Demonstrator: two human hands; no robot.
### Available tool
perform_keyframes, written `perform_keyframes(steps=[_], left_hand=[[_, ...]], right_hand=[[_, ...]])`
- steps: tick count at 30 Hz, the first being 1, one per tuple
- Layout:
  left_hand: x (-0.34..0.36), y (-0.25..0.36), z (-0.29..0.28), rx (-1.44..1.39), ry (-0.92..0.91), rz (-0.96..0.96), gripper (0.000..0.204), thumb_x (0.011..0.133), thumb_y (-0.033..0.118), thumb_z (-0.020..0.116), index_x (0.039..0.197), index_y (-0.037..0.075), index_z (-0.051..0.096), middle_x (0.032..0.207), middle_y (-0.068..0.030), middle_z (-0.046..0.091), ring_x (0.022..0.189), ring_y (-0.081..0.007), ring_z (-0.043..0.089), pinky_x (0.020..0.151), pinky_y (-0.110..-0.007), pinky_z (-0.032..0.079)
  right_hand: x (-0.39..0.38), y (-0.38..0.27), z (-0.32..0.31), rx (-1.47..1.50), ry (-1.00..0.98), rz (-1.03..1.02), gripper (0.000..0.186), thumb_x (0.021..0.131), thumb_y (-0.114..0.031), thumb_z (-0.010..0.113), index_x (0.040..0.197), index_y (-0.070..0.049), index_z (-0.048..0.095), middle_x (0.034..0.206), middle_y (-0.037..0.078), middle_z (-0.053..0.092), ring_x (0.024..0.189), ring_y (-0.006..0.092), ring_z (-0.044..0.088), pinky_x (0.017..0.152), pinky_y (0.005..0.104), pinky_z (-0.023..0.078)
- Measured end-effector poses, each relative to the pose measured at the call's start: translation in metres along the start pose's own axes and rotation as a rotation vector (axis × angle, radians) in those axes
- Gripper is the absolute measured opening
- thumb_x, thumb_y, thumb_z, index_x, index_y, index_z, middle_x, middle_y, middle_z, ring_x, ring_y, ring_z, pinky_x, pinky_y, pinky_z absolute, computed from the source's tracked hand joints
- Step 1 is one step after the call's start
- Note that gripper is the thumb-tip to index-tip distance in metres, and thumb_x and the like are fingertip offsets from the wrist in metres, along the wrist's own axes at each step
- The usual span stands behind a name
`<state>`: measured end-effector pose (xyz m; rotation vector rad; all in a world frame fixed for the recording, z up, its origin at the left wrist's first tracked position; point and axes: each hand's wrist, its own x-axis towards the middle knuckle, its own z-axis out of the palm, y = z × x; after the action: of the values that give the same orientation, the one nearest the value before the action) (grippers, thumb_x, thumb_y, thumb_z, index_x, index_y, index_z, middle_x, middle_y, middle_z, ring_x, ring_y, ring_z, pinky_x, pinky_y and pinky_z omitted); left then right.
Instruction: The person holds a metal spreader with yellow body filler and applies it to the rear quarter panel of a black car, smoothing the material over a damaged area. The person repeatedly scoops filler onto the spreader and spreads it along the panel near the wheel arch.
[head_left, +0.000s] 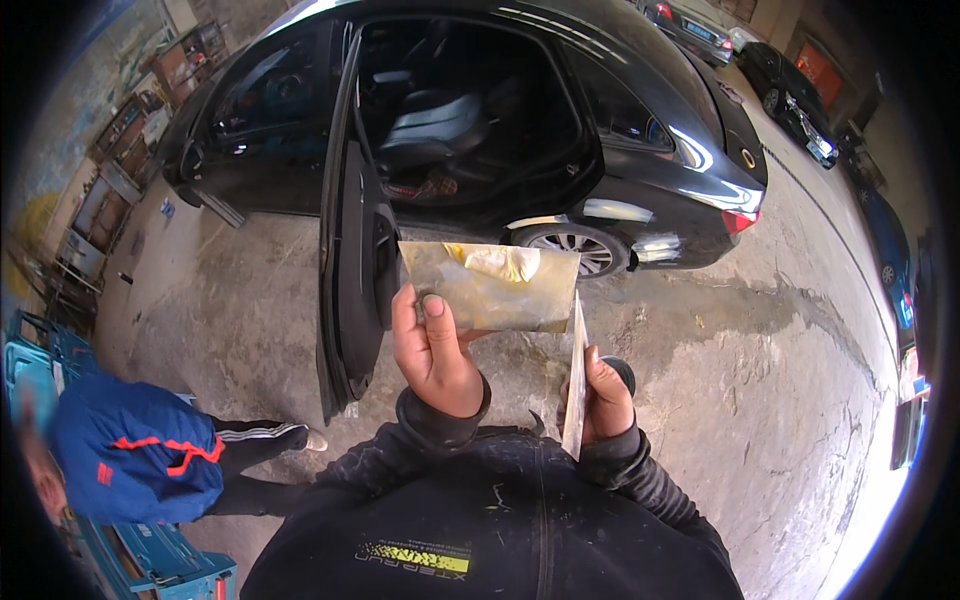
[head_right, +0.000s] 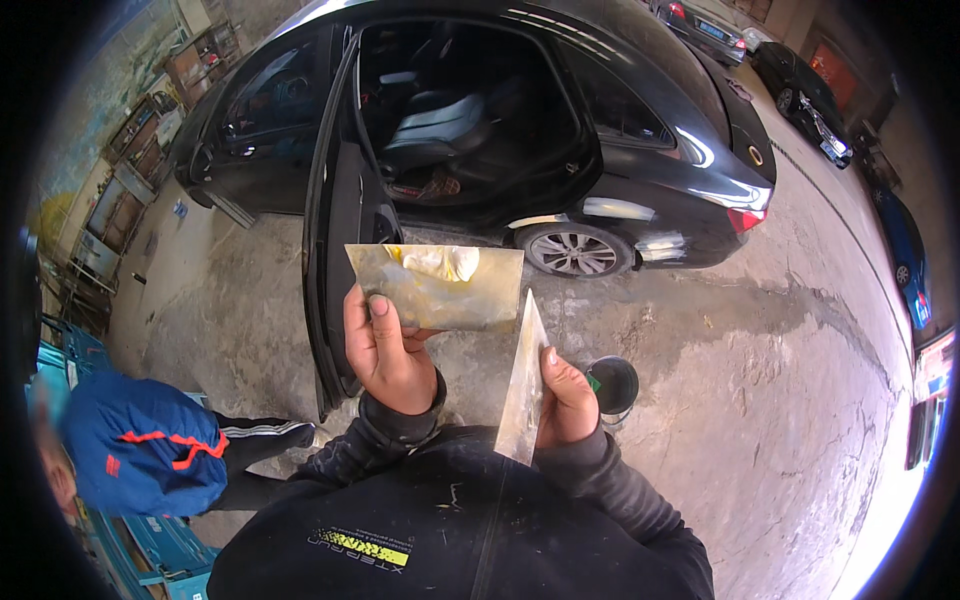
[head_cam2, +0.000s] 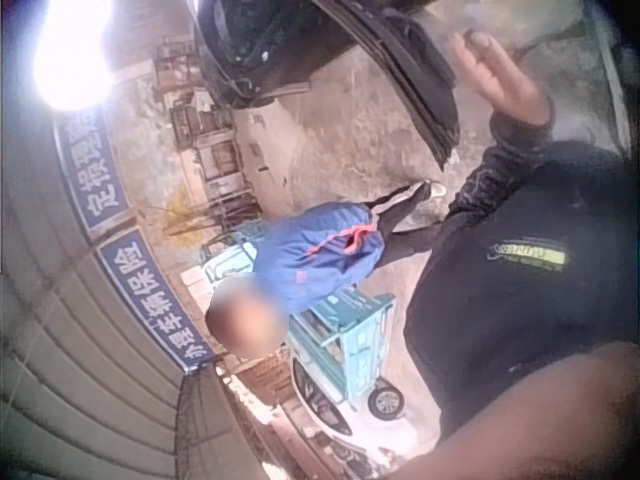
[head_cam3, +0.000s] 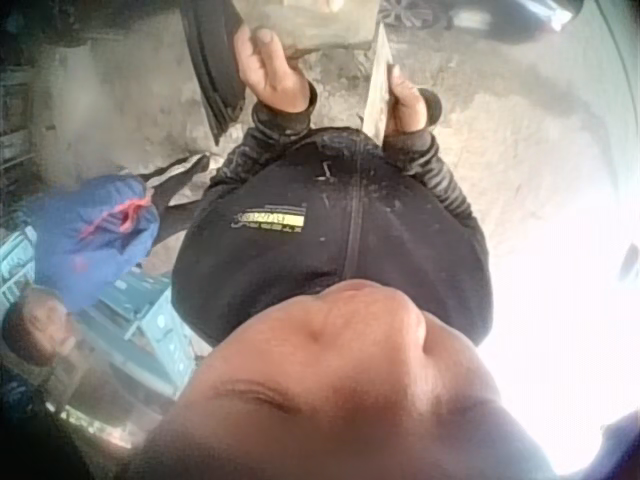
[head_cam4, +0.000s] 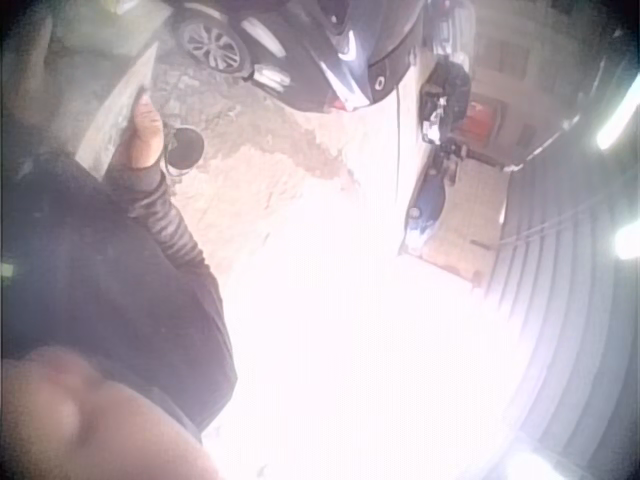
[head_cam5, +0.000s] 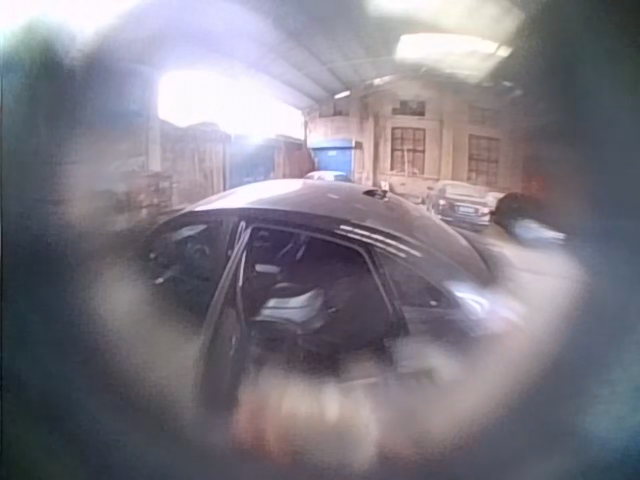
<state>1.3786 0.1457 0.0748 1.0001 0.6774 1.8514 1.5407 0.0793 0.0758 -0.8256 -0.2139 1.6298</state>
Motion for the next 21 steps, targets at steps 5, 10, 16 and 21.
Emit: perform_keyframes(steps=[5, 10, 16, 21], left_hand=[[-0.003, 0.0, 0.002, -0.007, 0.027, -0.001, 0.04, 0.11, 0.024, 0.047, 0.139, -0.003, 0.042, 0.119, -0.0119, 0.06, 0.102, -0.0173, 0.065, 0.08, -0.031, 0.061], [-0.006, -0.001, 0.003, 0.018, 0.033, 0.014, 0.04, 0.11, 0.024, 0.047, 0.14, -0.002, 0.041, 0.121, -0.0119, 0.06, 0.103, -0.0174, 0.065, 0.081, -0.031, 0.061], [-0.006, 0.002, 0.001, 0.011, 0.026, 0.026, 0.039, 0.11, 0.024, 0.046, 0.139, -0.002, 0.042, 0.122, -0.0127, 0.06, 0.103, -0.018, 0.065, 0.081, -0.032, 0.061], [-0.004, 0.004, 0.003, 0.03, 0.002, 0.084, 0.04, 0.11, 0.02, 0.042, 0.14, -0.006, 0.04, 0.118, -0.0186, 0.064, 0.097, -0.0254, 0.072, 0.077, -0.038, 0.065]], right_hand=[[-0.003, -0.005, 0.023, -0.01, 0.038, 0.098, 0.037, 0.104, -0.046, 0.055, 0.088, -0.014, 0.064, 0.062, -0.001, 0.056, 0.049, 0.0155, 0.054, 0.044, 0.0318, 0.046], [-0.003, -0.012, 0.027, -0.018, 0.059, 0.069, 0.033, 0.103, -0.044, 0.058, 0.089, -0.015, 0.062, 0.062, -0.002, 0.054, 0.048, 0.0142, 0.053, 0.044, 0.0317, 0.045], [0.005, -0.014, 0.003, 0.051, 0.003, -0.134, 0.03, 0.105, -0.036, 0.056, 0.102, -0.008, 0.064, 0.079, 0.006, 0.068, 0.063, 0.0194, 0.066, 0.056, 0.0326, 0.055], [0.008, -0.005, -0.015, -0.287, -0.131, -0.596, 0.032, 0.105, -0.018, 0.058, 0.12, 0.009, 0.064, 0.109, 0.012, 0.074, 0.094, 0.0163, 0.069, 0.089, 0.0283, 0.051]])
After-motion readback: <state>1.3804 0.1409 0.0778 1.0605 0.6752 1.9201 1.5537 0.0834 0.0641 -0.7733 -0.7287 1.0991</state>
